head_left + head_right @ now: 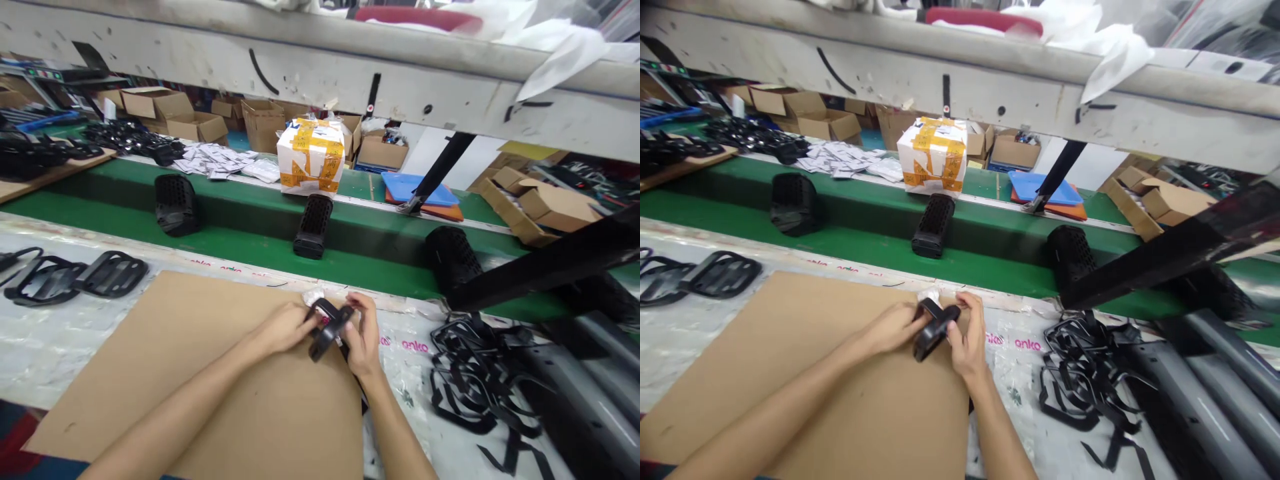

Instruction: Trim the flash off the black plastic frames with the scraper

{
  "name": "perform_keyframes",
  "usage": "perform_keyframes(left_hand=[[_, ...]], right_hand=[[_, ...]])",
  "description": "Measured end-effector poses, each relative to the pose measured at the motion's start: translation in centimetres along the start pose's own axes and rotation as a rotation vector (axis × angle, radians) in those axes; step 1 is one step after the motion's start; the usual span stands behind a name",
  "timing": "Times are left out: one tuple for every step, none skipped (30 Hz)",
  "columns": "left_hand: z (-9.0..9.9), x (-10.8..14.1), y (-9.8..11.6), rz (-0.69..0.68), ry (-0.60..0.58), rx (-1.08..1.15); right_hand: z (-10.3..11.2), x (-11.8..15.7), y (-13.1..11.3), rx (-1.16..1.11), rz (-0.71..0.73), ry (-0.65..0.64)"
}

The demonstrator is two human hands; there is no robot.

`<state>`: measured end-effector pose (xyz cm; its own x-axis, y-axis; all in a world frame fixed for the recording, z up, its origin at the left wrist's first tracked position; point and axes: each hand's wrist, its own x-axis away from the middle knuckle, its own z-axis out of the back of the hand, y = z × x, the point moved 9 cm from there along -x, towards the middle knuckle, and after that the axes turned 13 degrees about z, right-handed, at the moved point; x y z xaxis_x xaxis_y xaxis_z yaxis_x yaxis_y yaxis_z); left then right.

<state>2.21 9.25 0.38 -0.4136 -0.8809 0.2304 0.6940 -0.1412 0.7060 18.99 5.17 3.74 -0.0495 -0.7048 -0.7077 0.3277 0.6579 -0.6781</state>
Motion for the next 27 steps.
perform_keyframes(left_hand=[[1.0, -0.4, -1.2, 0.025, 0.080, 0.047], [2.1, -0.8, -2.5, 0.055, 0.168, 0.099], [3.0, -1.1, -3.9, 0.086, 0.255, 0.144], [3.8, -1.2, -5.0, 0.112, 0.333, 0.164], [4.5, -1.2, -5.9, 0.130, 0.406, 0.149], [5.0, -1.1, -6.4, 0.135, 0.471, 0.108], [5.3, -0.9, -6.6, 0.121, 0.526, 0.052], [5.4, -0.7, -6.5, 0.091, 0.571, -0.004], [5.4, -0.4, -6.2, 0.056, 0.607, -0.051], [5.3, -0.1, -6.0, 0.024, 0.631, -0.083], [5.1, 0.0, -5.8, -0.004, 0.639, -0.102], [4.9, 0.1, -5.7, -0.022, 0.637, -0.114], [4.7, 0.1, -5.7, -0.030, 0.632, -0.126], [4.5, 0.0, -5.7, -0.031, 0.624, -0.140], [4.3, -0.1, -5.8, -0.029, 0.615, -0.156], [4.1, -0.3, -5.8, -0.026, 0.609, -0.173], [4.0, -0.4, -5.8, -0.026, 0.603, -0.191], [3.9, -0.4, -5.7, -0.031, 0.595, -0.210], [3.7, -0.5, -5.6, -0.040, 0.582, -0.229], [3.6, -0.6, -5.4, -0.050, 0.570, -0.244], [3.4, -0.6, -5.2, -0.057, 0.562, -0.254], [3.3, -0.6, -5.1, -0.059, 0.556, -0.262], [3.3, -0.6, -5.0, -0.056, 0.555, -0.267], [3.3, -0.6, -4.9, -0.049, 0.558, -0.271], [3.2, -0.5, -4.8, -0.043, 0.559, -0.277], [3.0, -0.5, -4.7, -0.039, 0.554, -0.283], [2.8, -0.5, -4.6, -0.039, 0.539, -0.290]], right_hand=[[0.1, -0.3, 0.5, 0.026, -0.049, -0.025], [0.1, -0.5, 1.1, 0.059, -0.117, -0.074], [0.0, -0.5, 1.7, 0.098, -0.200, -0.160], [-0.4, -0.2, 2.1, 0.138, -0.284, -0.283], [-0.8, 0.4, 2.2, 0.181, -0.354, -0.434], [-1.1, 1.3, 2.1, 0.233, -0.404, -0.584], [-1.2, 2.2, 1.9, 0.297, -0.434, -0.705], [-1.0, 3.0, 1.6, 0.368, -0.449, -0.782], [-0.6, 3.5, 1.4, 0.438, -0.455, -0.816], [-0.1, 4.0, 1.3, 0.498, -0.460, -0.818], [0.5, 4.3, 1.3, 0.539, -0.469, -0.796], [1.1, 4.6, 1.5, 0.540, -0.486, -0.760], [1.6, 5.0, 1.8, 0.496, -0.517, -0.711], [2.2, 5.5, 2.2, 0.409, -0.572, -0.655], [2.8, 6.1, 2.6, 0.293, -0.646, -0.592], [3.4, 6.9, 3.0, 0.159, -0.734, -0.530], [3.9, 7.8, 3.2, 0.032, -0.824, -0.468], [4.3, 8.7, 3.2, -0.077, -0.905, -0.404], [4.9, 9.7, 3.1, -0.164, -0.976, -0.333], [5.3, 10.6, 2.9, -0.237, -1.034, -0.257], [5.6, 11.5, 2.6, -0.314, -1.089, -0.184], [5.7, 12.5, 2.2, -0.407, -1.140, -0.119], [5.4, 13.4, 1.7, -0.515, -1.186, -0.063], [4.9, 14.3, 1.1, -0.632, -1.226, -0.022], [4.1, 15.1, 0.4, -0.741, -1.261, 0.002], [3.3, 15.8, -0.2, -0.822, -1.289, 0.012], [2.7, 16.5, -0.8, -0.854, -1.303, 0.015]])
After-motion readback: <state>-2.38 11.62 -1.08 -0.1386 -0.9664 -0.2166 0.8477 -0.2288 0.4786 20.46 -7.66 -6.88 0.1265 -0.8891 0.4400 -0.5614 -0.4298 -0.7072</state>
